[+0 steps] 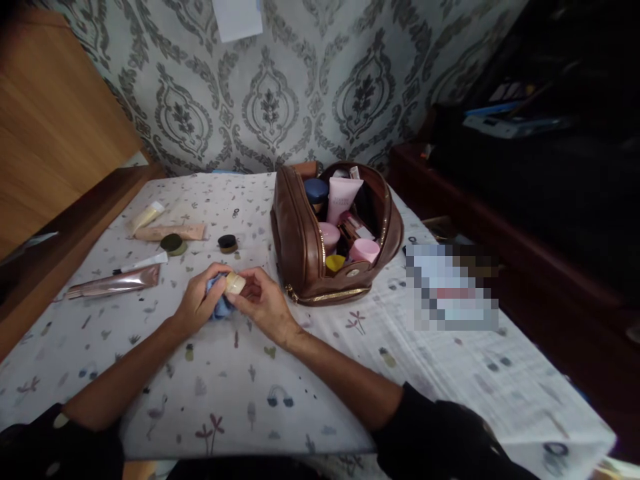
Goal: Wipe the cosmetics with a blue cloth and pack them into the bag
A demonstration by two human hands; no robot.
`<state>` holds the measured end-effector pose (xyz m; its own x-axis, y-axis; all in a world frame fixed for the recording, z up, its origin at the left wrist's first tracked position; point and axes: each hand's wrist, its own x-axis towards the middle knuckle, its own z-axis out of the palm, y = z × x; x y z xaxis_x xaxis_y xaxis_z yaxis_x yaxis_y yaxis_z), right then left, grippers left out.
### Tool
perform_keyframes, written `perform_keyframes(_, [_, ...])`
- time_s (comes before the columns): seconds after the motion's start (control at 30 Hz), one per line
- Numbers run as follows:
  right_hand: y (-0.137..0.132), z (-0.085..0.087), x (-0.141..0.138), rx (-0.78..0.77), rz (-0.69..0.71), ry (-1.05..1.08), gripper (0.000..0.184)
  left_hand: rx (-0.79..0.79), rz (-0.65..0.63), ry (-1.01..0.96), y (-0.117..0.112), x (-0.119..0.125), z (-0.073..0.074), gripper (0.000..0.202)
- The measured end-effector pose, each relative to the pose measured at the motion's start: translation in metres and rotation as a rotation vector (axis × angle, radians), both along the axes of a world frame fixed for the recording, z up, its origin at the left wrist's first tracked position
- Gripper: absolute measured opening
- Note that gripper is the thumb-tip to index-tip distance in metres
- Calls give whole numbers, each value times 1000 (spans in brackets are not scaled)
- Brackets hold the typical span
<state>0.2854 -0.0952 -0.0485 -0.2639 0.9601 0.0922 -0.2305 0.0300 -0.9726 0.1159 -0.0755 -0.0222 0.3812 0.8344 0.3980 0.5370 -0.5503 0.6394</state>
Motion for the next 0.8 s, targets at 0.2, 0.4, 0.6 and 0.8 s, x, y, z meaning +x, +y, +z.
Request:
perform_keyframes(0.2, [-6, 1, 1, 180, -102, -261, 31, -76, -15, 22, 0, 0, 1, 25])
perform_keyframes(0.4, [-8, 7, 2, 192, -108, -317, 28, -93, -13, 39, -1, 1, 2, 25])
perform_keyframes(0.6, [-7, 11, 6, 188, -69, -326, 26, -15, 12, 73, -5, 2, 2, 21])
perform_keyframes(0.8, [-7, 11, 6, 235, -49, -455, 32, -2, 10, 74, -7, 1, 1, 22])
